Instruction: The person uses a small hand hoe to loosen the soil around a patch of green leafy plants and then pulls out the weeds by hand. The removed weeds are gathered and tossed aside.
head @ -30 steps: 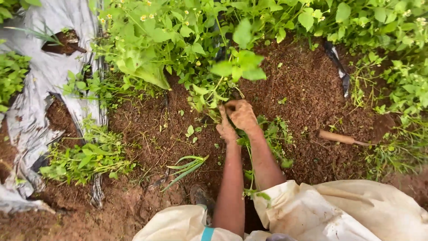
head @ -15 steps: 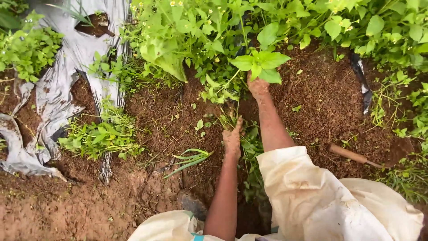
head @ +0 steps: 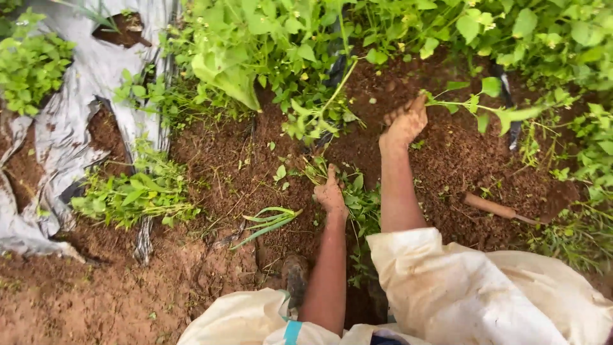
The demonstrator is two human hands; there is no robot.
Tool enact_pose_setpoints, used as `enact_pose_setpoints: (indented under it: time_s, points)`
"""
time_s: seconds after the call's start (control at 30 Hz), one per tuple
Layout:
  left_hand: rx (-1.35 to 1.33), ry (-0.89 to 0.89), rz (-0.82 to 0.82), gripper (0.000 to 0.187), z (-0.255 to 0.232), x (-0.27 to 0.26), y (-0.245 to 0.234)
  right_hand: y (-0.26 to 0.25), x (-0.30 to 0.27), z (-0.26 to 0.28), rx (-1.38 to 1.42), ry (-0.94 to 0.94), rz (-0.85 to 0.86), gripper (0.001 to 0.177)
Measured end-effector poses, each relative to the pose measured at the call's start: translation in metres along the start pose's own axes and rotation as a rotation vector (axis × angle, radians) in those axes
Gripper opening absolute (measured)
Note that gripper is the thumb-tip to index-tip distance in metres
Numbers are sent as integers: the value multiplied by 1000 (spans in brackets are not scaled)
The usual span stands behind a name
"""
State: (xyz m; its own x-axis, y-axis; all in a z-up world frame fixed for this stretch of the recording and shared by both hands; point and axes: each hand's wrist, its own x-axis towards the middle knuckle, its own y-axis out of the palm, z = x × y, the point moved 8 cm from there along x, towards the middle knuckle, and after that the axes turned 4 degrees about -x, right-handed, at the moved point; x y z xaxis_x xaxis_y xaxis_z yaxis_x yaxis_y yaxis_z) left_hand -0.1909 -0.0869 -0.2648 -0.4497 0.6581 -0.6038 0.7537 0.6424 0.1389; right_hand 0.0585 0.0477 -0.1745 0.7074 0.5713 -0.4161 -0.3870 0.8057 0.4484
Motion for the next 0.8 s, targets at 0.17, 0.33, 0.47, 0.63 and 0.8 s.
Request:
enact_pose_setpoints:
  time_s: [0.17,0.33,0.47,0.63,0.8]
  points:
    - [-14,-122,-60,46,-37,-27,33,-17,-50,34,-828,-607,267,20]
    - [-119,-210,321,45,-118,-85,55,13,-98,-6,-1466,-807,797,36]
    - [-132,-292,534,59,30,32,40,31,-129,4,-1734,-846,810,41]
    - [-144,-458,1116,112,164,128,79,46,-105,34,-1211,-810,753,40]
    - [-77,-116,514,43,-52,-32,44,116,-122,59,-962,-364,757,46]
